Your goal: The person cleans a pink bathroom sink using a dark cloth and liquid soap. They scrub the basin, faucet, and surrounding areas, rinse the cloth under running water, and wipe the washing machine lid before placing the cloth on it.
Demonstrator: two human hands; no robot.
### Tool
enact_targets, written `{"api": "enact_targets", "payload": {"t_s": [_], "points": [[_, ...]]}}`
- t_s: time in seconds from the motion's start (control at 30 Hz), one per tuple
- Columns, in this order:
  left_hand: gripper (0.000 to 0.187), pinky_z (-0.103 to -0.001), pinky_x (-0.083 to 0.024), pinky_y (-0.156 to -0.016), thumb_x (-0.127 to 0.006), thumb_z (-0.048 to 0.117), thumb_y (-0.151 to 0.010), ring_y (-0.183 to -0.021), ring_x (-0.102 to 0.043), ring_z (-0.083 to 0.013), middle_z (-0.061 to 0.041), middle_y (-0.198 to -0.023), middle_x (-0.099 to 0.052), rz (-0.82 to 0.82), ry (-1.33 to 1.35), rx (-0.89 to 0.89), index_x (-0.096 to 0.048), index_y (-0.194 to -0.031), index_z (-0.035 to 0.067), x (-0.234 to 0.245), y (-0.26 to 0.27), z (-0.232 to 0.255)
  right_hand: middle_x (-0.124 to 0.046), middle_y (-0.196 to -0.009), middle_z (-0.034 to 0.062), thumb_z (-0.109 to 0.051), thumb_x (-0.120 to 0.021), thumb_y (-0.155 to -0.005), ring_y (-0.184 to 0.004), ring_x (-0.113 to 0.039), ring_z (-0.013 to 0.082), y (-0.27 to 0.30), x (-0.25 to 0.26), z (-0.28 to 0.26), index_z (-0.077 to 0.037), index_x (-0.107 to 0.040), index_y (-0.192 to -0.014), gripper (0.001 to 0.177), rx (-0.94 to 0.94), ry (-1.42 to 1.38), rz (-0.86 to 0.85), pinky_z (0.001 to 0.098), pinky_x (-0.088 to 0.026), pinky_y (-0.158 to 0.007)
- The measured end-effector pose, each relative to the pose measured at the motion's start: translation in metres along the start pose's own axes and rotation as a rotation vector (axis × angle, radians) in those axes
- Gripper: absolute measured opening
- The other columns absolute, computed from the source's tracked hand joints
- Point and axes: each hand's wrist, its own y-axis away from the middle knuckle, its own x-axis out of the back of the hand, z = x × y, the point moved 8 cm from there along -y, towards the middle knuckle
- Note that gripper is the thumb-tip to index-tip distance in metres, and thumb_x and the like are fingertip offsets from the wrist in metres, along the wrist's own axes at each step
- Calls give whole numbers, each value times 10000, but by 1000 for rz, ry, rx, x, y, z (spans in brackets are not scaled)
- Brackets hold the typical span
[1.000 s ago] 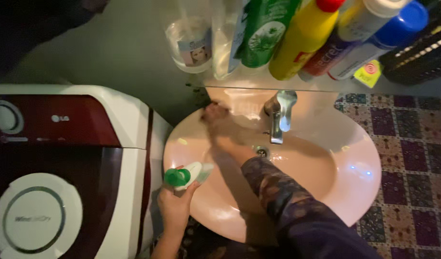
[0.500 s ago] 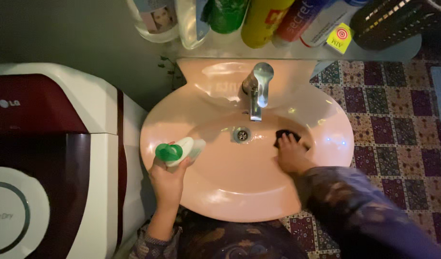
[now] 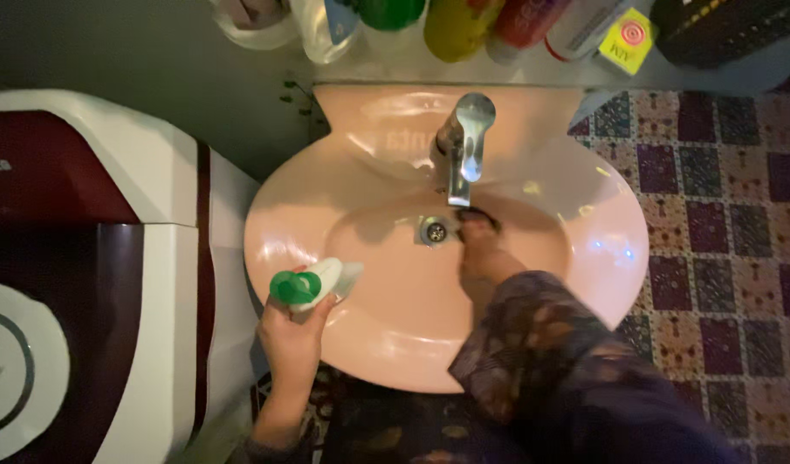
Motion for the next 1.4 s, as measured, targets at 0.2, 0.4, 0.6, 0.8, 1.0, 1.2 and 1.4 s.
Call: {"api": "enact_targets", "payload": {"t_s": [0.2, 0.4, 0.6, 0.8, 1.0, 1.2, 1.4], "points": [[499, -358, -557, -914, -847, 46, -759, -1042, -729, -240, -137, -1130, -746, 6, -24, -94, -660, -1220, 2, -9, 0, 11, -449, -1486, 249, -544, -500, -962, -1403, -410, 424, 93, -23, -66, -58, -549, -1415, 665, 274, 118, -282, 548, -322, -1175], [450, -380, -547, -887, -824, 109, -813, -1018, -708, -307, -148, -1111, -709, -28, 40, -218, -628, -1207, 13, -58, -40, 30, -84, -1708, 232, -516, -441, -1038, -1582, -38, 406, 76, -47, -177, -26, -161, -1622, 812, 896, -453, -157, 512, -76, -1225], [479, -441, -501, -970, -829, 61, -802, -1142, -611, -388, -186, -1198, -605, -23, -64, -356, -613, -1228, 29, -133, -124, 47, -206, -1689, 154, -484, -534, -965, -1581, -132, 321, 30, -88, 3, -147, -359, -1572, 716, 589, -252, -214, 455, -147, -1257], [556, -433, -513, -990, -834, 70, -765, -1137, -626, -368, -159, -1232, -568, 10, -22, -420, -607, -1273, 69, -194, -172, 51, -412, -1547, 248, -543, -565, -944, -1477, -342, 407, 49, -51, 40, -99, -611, -1384, 627, 239, 22, -107, 489, -244, -1256], [664, -444, -496, -1007, -871, 95, -827, -1209, -577, -375, -173, -1302, -554, 46, -57, -427, -480, -1363, 65, -225, -190, 39, -257, -1640, 257, -506, -513, -998, -1526, -212, 412, 119, -47, -128, -17, -316, -1563, 772, 774, -434, -76, 500, -222, -1216], [794, -441, -472, -1033, -866, 95, -791, -1219, -569, -363, -192, -1338, -528, 24, -4, -332, -418, -1446, 45, -227, -186, 25, -398, -1611, 77, -474, -544, -966, -1515, -329, 297, 97, -49, 4, -195, -506, -1487, 592, 502, -151, -31, 452, -224, -1251], [822, -438, -436, -1055, -877, 59, -746, -1272, -479, -425, -255, -1403, -462, 232, -112, -583, -407, -1416, -18, -197, -150, 39, -228, -1652, 93, -554, -553, -953, -1538, -201, 303, 91, -40, 65, -120, -367, -1530, 745, -63, -20, -134, 635, -302, -1126]]}}
